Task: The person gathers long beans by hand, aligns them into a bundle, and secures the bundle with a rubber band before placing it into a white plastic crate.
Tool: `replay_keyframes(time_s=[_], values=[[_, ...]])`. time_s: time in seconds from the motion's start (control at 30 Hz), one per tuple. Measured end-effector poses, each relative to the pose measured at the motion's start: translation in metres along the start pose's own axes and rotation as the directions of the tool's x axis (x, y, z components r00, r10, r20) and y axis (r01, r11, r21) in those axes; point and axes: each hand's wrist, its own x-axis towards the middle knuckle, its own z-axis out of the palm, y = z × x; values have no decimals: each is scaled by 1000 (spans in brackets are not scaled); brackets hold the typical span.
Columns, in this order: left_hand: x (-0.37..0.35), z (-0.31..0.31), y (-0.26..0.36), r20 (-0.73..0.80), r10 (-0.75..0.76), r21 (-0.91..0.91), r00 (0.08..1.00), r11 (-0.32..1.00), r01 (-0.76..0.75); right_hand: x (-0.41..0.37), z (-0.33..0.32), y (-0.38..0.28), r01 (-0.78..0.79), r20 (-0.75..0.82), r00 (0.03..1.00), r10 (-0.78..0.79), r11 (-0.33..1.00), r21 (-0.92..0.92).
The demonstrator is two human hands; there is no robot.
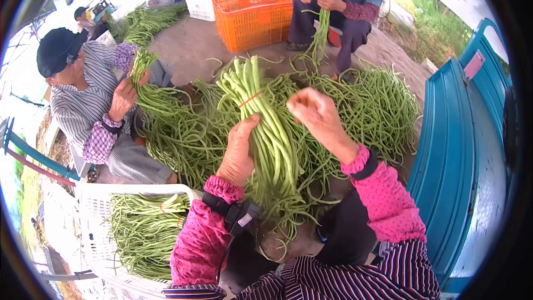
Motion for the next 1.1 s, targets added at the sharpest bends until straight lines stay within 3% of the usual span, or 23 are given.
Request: replay_keyframes(time_s=[0.03, 0.13, 0.17, 0.2, 0.23, 0.3, 0.47, 0.57, 0.7, 0.83, 1.1], values=[[4, -5, 1, -21, 2, -7, 1000, 1000, -2, -6, 2, -6, -59, 24, 998, 59, 998, 3], [11, -7, 2, -88, 23, -25, 996, 999, -26, -14, 12, 2, 44, 59, 998, -35, 986, -162], [13, -10, -1, -85, 92, 78, 992, 993, -86, -18, 16, 5, 110, 59, 993, -100, 974, -198], [16, -18, -8, -80, 149, 178, 986, 975, -133, -20, 19, 5, 46, 65, 997, -37, 987, -151], [7, -10, -2, -88, 87, 150, 992, 986, -73, -20, 20, 11, 106, 96, 991, -89, 975, -196], [-1, -4, 2, -92, 32, 111, 995, 994, -21, -21, 21, 13, 73, 120, 992, -46, 971, -226], [-2, 5, 5, -120, 80, 174, 990, 983, -59, -13, 8, 18, -246, 163, 959, 231, 966, 77], [-2, 3, 5, -115, 102, 210, 988, 975, -76, -12, 2, -1, -452, 259, 887, 382, 832, 322], [-1, -1, -1, -121, 117, 247, 986, 965, -84, -12, 16, 13, -452, 289, 890, 352, 763, 463], [0, -5, -7, -169, 53, 93, 984, 995, -38, -17, 24, 15, -345, 294, 913, 285, 921, 181], [5, -8, -5, -259, 12, 21, 966, 1000, -7, -28, 22, 2, -465, 367, 843, 393, 875, 132]])
